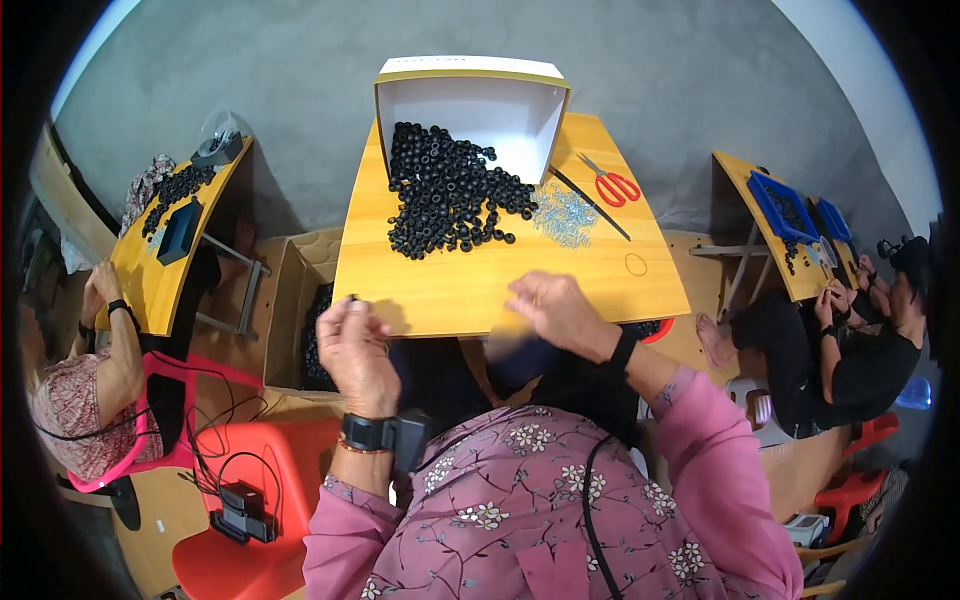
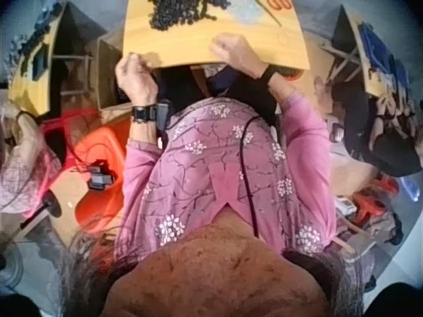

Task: Assembling small plastic components by inserting metal pins into black plastic rings.

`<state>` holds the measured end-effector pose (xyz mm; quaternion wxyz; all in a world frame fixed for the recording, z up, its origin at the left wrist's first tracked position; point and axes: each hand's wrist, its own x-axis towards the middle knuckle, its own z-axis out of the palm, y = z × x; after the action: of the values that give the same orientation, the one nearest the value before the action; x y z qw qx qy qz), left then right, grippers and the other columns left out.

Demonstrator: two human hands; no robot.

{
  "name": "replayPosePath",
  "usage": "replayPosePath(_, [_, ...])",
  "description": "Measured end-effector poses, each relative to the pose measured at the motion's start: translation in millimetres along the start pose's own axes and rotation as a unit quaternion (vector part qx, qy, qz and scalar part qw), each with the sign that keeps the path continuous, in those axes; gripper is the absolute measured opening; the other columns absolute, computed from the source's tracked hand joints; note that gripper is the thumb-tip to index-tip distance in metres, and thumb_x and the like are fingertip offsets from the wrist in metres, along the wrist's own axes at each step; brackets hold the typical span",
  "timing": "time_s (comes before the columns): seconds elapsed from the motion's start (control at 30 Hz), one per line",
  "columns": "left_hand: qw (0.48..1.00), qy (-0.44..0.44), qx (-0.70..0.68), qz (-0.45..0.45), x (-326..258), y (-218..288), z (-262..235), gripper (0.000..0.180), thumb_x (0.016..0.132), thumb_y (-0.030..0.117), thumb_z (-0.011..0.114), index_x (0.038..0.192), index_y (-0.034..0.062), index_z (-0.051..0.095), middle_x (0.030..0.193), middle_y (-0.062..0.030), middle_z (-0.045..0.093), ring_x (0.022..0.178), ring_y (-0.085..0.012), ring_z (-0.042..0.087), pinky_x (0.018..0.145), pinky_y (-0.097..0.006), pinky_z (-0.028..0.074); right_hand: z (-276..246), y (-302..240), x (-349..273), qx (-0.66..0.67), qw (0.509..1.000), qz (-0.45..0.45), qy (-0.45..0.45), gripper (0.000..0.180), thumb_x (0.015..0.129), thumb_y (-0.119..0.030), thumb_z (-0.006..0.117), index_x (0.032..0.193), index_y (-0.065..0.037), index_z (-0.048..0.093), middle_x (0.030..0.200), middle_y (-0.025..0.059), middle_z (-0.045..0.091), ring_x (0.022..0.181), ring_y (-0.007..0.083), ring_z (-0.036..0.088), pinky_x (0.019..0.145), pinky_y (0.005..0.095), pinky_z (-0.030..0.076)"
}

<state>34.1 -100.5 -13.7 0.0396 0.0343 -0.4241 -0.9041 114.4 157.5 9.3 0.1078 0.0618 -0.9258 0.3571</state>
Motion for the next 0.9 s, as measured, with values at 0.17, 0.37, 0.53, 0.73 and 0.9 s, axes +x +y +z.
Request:
replayPosePath(0.17, [0.994,0.09,-0.053,0.032,40.6,5.7,-43.7,0.064,0.095,0.0,0.06,0.147,-0.0065,0.024,0.113,-0.0172,0.058,0.092,-0.0214,0.062,0.083,-0.034,0.057,-11.6,34.4,52.7,-0.065,0.99,0.039,0.123,0.028,0.086,-0.008,0.067,0.107,0.01,0.064,0.087,0.0203,0.066,0.078,0.0292,0.067,0.07,0.0378,0.054])
replayPosePath(0.37, [0.991,0.119,-0.026,0.052,45.9,3.4,-38.9,0.08,0.094,-0.003,0.059,0.153,0.0008,0.006,0.13,-0.0227,0.043,0.095,-0.0249,0.062,0.087,-0.039,0.057,-12.2,40.1,78.1,-0.142,0.987,0.058,0.044,0.026,0.083,-0.006,0.066,0.105,0.008,0.065,0.1,0.0268,0.065,0.094,0.0414,0.065,0.082,0.0465,0.052])
replayPosePath(0.53, [0.985,0.051,0.111,0.12,26.8,1.8,-21.5,0.044,0.093,0.004,0.064,0.133,0.0011,0.048,0.118,-0.0123,0.059,0.089,-0.0171,0.062,0.079,-0.029,0.056,-6.3,34.2,59.9,-0.085,0.993,0.051,0.063,0.018,0.083,-0.005,0.066,0.098,0.004,0.065,0.098,0.0235,0.065,0.091,0.0389,0.065,0.081,0.0446,0.052])
replayPosePath(0.73, [0.962,-0.2,0.18,-0.038,-33.7,-15.7,22.4,0.015,0.095,0.011,0.065,0.106,0.0008,0.065,0.092,-0.0075,0.069,0.073,-0.012,0.064,0.067,-0.028,0.056,12.9,-33.5,4.9,0.091,0.995,-0.007,0.047,0.013,0.081,-0.003,0.065,0.094,-0.001,0.063,0.086,0.0151,0.06,0.082,0.0298,0.065,0.072,0.0377,0.053])
replayPosePath(0.9, [0.929,-0.308,0.127,-0.161,-55.9,-29.1,29.8,0.011,0.094,0.002,0.065,0.103,-0.0034,0.061,0.093,-0.0101,0.069,0.073,-0.0112,0.065,0.069,-0.025,0.057,15.8,-49.4,-20.3,0.064,0.991,-0.113,0.017,0.02,0.08,0.0,0.064,0.1,0.002,0.062,0.085,0.0171,0.054,0.077,0.0364,0.059,0.068,0.0437,0.049])
